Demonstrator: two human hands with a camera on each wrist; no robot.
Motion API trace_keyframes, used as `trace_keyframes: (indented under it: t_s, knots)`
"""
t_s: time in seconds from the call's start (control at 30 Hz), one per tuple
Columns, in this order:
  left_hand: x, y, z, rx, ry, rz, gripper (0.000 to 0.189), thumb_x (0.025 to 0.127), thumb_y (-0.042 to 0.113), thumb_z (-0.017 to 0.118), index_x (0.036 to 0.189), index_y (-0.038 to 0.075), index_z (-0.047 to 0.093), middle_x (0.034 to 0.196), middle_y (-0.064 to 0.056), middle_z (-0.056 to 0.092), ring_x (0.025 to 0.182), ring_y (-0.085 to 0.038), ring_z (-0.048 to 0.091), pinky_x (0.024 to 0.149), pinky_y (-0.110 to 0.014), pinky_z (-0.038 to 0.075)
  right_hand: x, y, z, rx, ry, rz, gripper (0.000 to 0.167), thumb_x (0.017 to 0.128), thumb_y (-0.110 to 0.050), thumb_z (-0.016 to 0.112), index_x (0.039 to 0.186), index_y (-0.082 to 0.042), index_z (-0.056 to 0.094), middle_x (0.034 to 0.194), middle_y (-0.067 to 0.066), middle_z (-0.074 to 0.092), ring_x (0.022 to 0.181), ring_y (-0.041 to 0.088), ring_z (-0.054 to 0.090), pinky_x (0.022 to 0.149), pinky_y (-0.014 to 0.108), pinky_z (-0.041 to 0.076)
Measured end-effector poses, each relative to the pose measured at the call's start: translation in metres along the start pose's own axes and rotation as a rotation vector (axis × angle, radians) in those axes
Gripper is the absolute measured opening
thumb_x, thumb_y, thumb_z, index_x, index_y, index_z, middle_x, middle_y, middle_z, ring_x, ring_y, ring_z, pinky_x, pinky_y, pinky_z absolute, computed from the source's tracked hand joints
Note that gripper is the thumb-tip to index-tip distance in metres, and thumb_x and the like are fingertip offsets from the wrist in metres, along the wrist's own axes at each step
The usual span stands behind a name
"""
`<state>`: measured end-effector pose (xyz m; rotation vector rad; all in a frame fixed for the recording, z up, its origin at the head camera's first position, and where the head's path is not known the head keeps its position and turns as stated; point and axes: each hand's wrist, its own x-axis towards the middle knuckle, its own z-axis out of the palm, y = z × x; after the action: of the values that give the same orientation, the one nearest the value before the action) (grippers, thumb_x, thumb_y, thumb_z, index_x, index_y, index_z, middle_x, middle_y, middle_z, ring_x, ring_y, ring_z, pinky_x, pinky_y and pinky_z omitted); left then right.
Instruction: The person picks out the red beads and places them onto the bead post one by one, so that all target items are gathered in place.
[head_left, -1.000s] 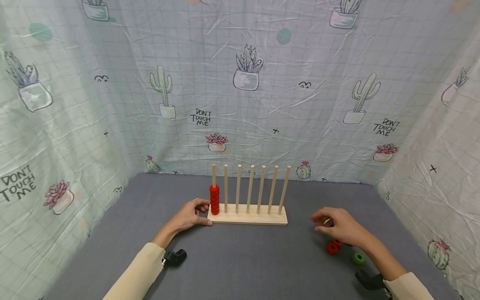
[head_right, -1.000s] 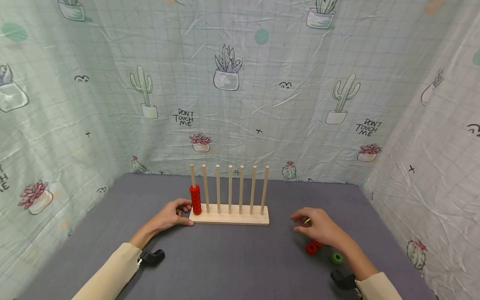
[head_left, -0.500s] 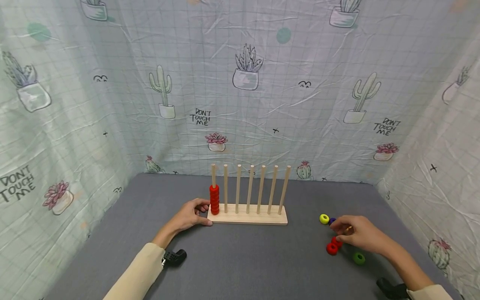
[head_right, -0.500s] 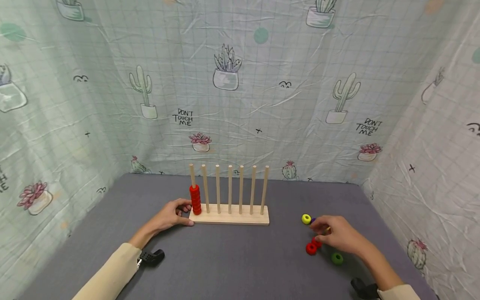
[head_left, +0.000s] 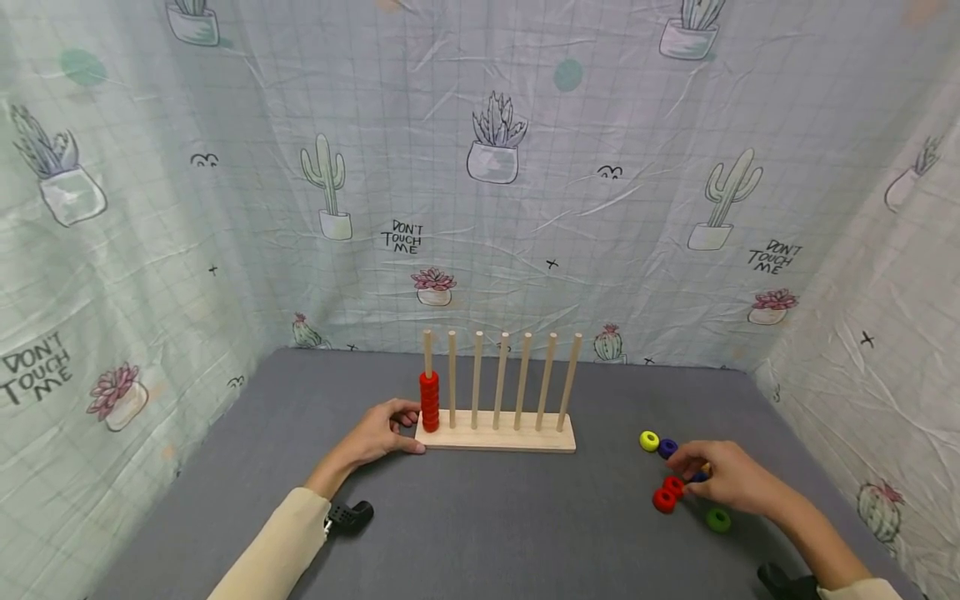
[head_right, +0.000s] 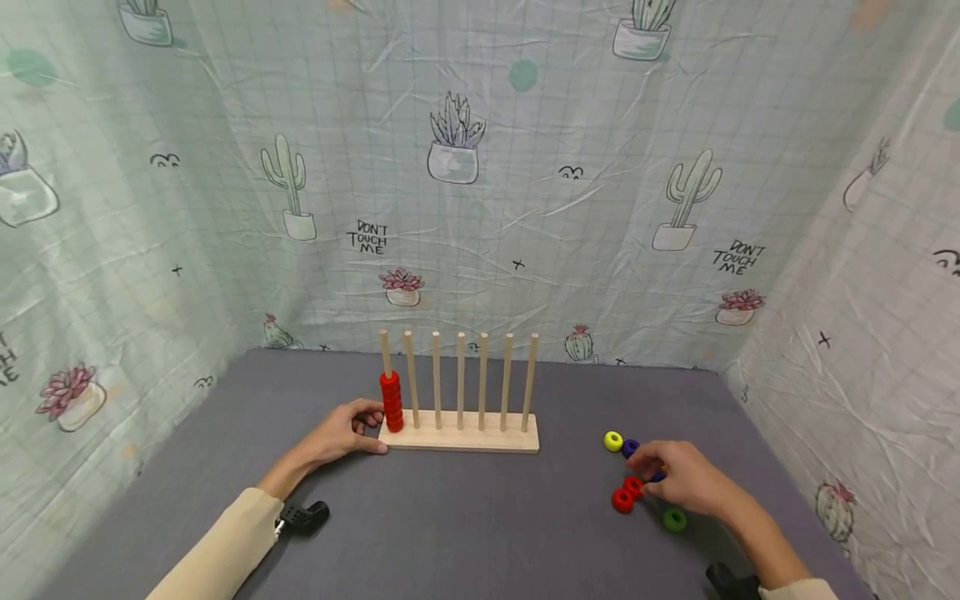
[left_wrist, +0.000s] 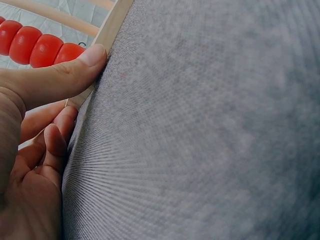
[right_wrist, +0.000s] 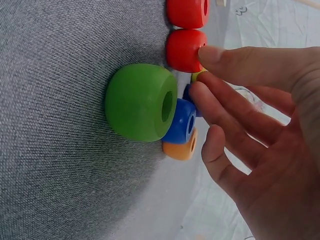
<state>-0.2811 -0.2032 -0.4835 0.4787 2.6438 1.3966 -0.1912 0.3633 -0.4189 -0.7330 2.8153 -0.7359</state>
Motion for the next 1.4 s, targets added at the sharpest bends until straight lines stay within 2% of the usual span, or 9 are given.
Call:
trace_keyframes:
  t_s: [0.17,0.43,0.83,1.2,1.4]
  knots:
    - [-0.001,0.000,0.001,-0.012,0.000,-0.004,0.073,0.072,0.017,0.094,0.135,-0.003,0.062,0.114,-0.012,0.066,0.099,-0.020,0.057,0.077,-0.023,0.044,0.001,0.000,0.002,0.002,-0.005,-0.002,0.029,0.080,-0.009,0.084,0.108,-0.008,0.075,0.097,-0.004,0.075,0.084,0.005,0.068,0.069,0.028,0.053]
    - [0.000,0.000,0.000,-0.004,0.001,-0.005,0.073,0.072,0.018,0.095,0.134,-0.003,0.063,0.114,-0.011,0.066,0.099,-0.020,0.057,0.078,-0.023,0.045,0.003,-0.002,0.006,0.028,0.005,-0.007,0.021,0.085,-0.014,0.083,0.105,-0.012,0.076,0.095,-0.006,0.075,0.082,-0.001,0.066,0.069,0.026,0.051]
    - [0.000,0.001,0.000,0.010,0.009,0.006,0.073,0.070,0.019,0.095,0.133,-0.002,0.064,0.111,-0.010,0.066,0.097,-0.020,0.056,0.075,-0.022,0.044,0.006,-0.002,0.005,0.079,-0.075,0.017,0.030,0.084,-0.012,0.082,0.113,-0.010,0.075,0.103,-0.001,0.074,0.088,0.005,0.067,0.071,0.025,0.053]
    - [0.000,0.000,0.000,0.006,0.010,0.010,0.072,0.071,0.019,0.095,0.132,-0.002,0.065,0.111,-0.011,0.066,0.097,-0.020,0.056,0.075,-0.023,0.044,0.009,0.002,0.007,0.095,-0.098,0.033,0.030,0.085,-0.009,0.081,0.114,-0.008,0.075,0.103,-0.001,0.074,0.086,0.003,0.066,0.068,0.024,0.052]
    - [0.000,-0.001,0.001,0.006,0.011,0.006,0.072,0.071,0.019,0.095,0.132,-0.002,0.064,0.112,-0.010,0.066,0.097,-0.018,0.056,0.074,-0.023,0.044,0.010,-0.003,0.004,0.070,-0.080,0.034,0.029,0.084,-0.009,0.081,0.113,-0.009,0.075,0.100,-0.003,0.074,0.082,-0.001,0.064,0.065,0.024,0.049]
